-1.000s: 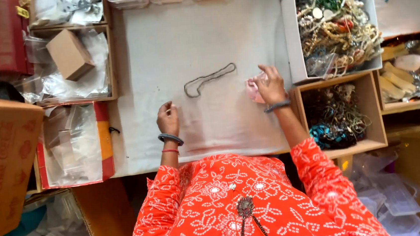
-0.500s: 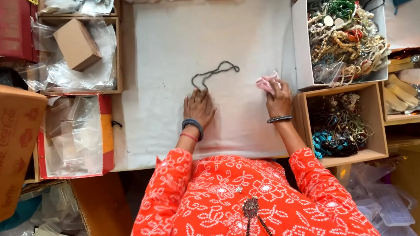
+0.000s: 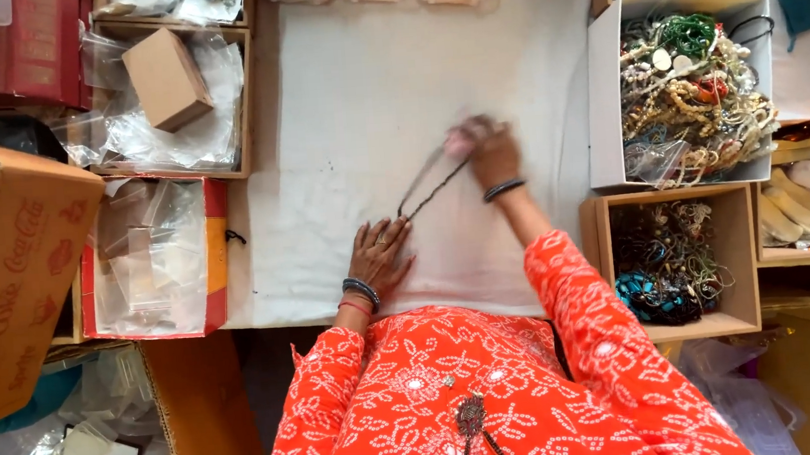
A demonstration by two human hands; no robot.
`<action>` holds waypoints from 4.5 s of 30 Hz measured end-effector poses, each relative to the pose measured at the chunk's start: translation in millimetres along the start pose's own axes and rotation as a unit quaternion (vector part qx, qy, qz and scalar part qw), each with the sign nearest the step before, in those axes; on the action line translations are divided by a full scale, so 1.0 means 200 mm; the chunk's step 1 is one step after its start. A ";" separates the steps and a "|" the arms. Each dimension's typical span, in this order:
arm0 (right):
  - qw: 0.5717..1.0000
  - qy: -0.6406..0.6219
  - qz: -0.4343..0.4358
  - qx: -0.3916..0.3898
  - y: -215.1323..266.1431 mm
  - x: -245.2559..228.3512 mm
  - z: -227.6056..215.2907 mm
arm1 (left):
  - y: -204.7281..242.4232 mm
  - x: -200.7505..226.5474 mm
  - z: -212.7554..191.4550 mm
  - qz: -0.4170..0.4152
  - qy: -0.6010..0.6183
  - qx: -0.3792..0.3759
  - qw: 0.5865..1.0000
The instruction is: Packing and sorting various pieces of jewelry into small plastic boxes and cloth drawstring bags.
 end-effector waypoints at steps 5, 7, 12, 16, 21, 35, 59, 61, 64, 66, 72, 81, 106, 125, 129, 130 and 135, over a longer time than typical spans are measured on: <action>0.998 0.028 0.051 0.008 0.04 0.03 -0.02 | -0.03 0.03 -0.02 -0.014 -0.002 -0.003 1.000; 0.999 0.008 -0.012 0.044 0.23 -0.15 0.00 | -0.01 0.03 -0.01 -0.018 -0.004 -0.012 1.000; 0.980 -0.100 -0.161 -0.056 0.23 -0.58 -0.14 | 0.00 0.00 0.05 -0.031 -0.029 -0.059 0.997; 0.996 0.034 -0.049 -0.073 0.12 -0.05 0.01 | -0.01 0.03 0.00 -0.010 -0.047 -0.006 0.999; 0.997 0.052 0.060 0.007 -0.09 0.09 -0.21 | -0.02 0.02 0.00 -0.034 -0.030 -0.024 0.999; 0.998 0.063 -0.022 -0.021 0.07 0.11 -0.17 | -0.03 0.03 -0.01 -0.026 -0.039 -0.004 0.999; 0.984 0.063 0.155 -0.059 0.48 0.13 -0.49 | -0.25 0.09 -0.01 -0.127 0.015 0.127 0.984; 0.989 0.061 0.130 -0.048 0.53 0.07 -0.51 | -0.34 0.11 0.02 -0.127 0.044 0.161 0.978; 0.989 0.039 0.142 0.008 0.54 0.05 -0.50 | -0.42 0.11 0.17 -0.133 0.015 0.054 0.989; 0.981 0.038 0.186 0.030 0.55 0.08 -0.49 | -0.47 0.11 0.26 -0.103 -0.109 -0.017 0.989; 0.979 0.057 0.192 0.044 0.52 0.08 -0.50 | -0.64 0.14 0.26 -0.152 -0.025 -0.034 0.988; 0.976 0.069 0.200 0.056 0.53 0.09 -0.47 | -1.09 0.35 -0.22 -0.306 0.656 0.138 0.676; 0.981 -0.186 -0.042 -0.028 0.24 -0.55 -0.27 | -0.06 -0.05 0.11 -0.125 -0.031 -0.017 0.992; 0.980 -0.144 -0.129 -0.052 0.06 -0.57 -0.08 | -0.05 -0.01 0.00 -0.095 -0.030 0.048 0.994; 0.996 0.055 -0.018 -0.073 -0.02 -0.03 0.04 | -0.04 0.00 0.00 -0.093 -0.025 0.076 0.992; 0.996 0.055 -0.018 -0.073 -0.05 -0.05 0.00 | -0.04 0.00 -0.01 -0.094 -0.025 0.076 0.992; 0.997 -0.028 -0.070 -0.014 0.06 -0.22 -0.01 | -0.06 0.02 -0.03 -0.089 -0.031 0.083 0.992</action>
Point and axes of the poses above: each hand's wrist, its own y-axis away from the middle knuckle, its own z-axis out of the palm, x = y × z, the point moved 6 cm from there along -y, towards the middle knuckle, and after that the axes turned 14 degrees about x, right-handed, at the moved point
